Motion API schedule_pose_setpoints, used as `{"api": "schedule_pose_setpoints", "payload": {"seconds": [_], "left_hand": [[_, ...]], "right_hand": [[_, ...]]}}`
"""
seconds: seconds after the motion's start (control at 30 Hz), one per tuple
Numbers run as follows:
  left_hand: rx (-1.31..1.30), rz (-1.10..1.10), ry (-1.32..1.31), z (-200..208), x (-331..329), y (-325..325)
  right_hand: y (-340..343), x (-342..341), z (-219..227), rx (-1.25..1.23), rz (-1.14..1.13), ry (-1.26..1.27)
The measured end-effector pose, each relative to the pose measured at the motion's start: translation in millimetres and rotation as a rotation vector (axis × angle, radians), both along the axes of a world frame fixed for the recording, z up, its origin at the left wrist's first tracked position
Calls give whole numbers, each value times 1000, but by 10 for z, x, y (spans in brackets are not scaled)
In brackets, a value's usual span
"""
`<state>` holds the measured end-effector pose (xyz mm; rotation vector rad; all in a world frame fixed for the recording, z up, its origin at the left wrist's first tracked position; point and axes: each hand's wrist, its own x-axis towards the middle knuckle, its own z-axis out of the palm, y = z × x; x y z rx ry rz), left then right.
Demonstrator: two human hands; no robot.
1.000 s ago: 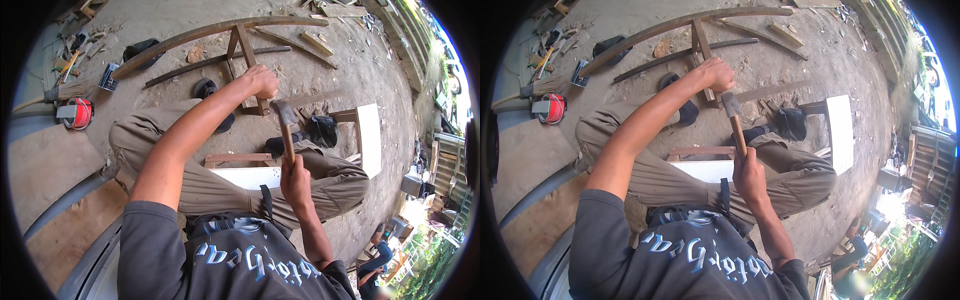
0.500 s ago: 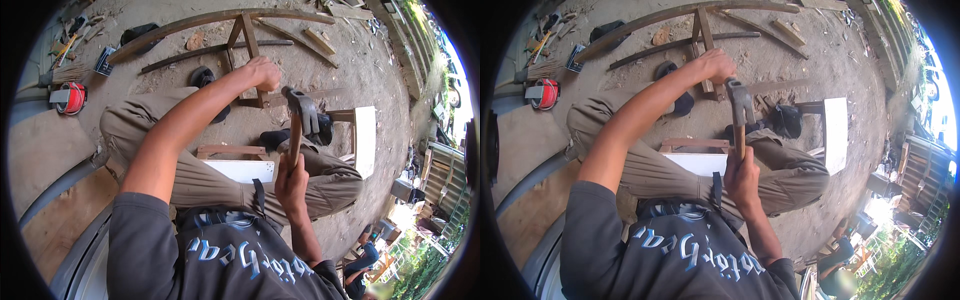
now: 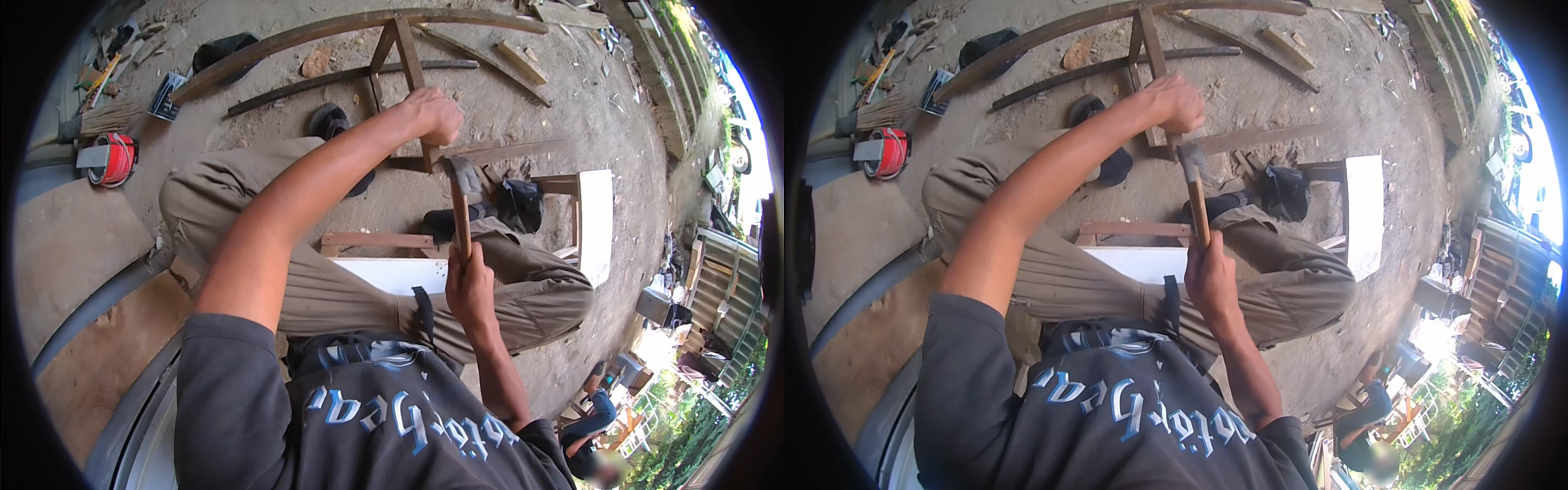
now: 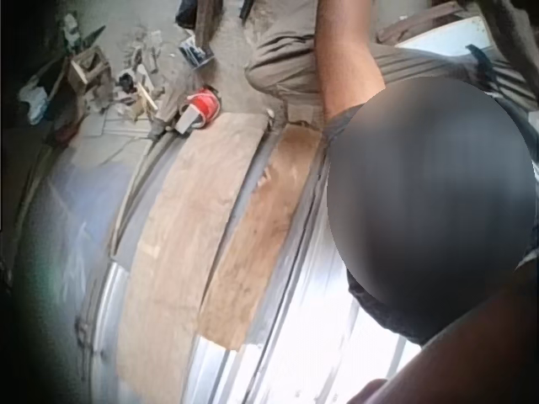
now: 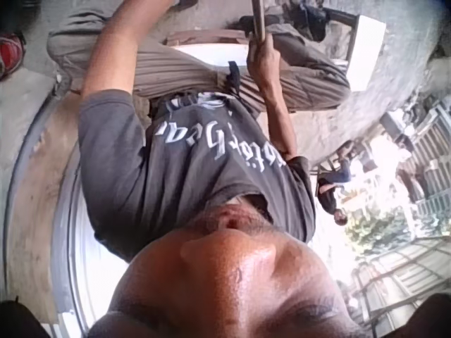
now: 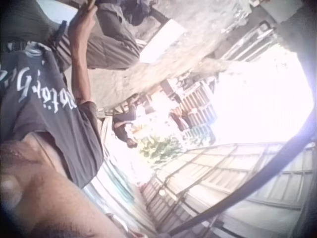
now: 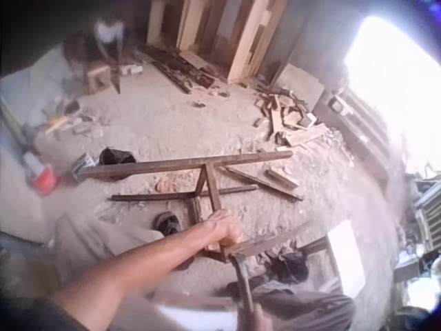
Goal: The person assembles a wooden frame by fitting crossbars into notches and securing them with nails. They use a hammer to drive nails into the joints and repeatedly adjust the frame's position to align the pieces.
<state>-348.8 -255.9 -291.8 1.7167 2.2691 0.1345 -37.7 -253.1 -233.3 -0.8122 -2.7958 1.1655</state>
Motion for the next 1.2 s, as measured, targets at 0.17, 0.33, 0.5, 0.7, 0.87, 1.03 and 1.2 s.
{"api": "schedule_pose_setpoints", "payload": {"seconds": [0.17,0.33,0.5,0.7,0.87,1.03,1.2], "left_hand": [[-7,-21,24,30,-62,-38],[34,-10,51,-14,-40,5],[23,-18,30,-101,-35,-43],[-49,3,-5,30,-40,-3],[-78,13,-1,38,-13,-29],[-49,0,-15,66,-1,-11],[60,-2,-69,-54,-76,-99]], "right_hand": [[-126,-124,228,-32,-56,103],[-37,-66,40,8,38,51],[-246,-105,410,-9,-63,362],[-12,-67,46,-10,8,1],[-121,-50,89,-13,-32,117],[-19,-74,161,13,24,61],[111,-162,214,-61,-58,223]]}}
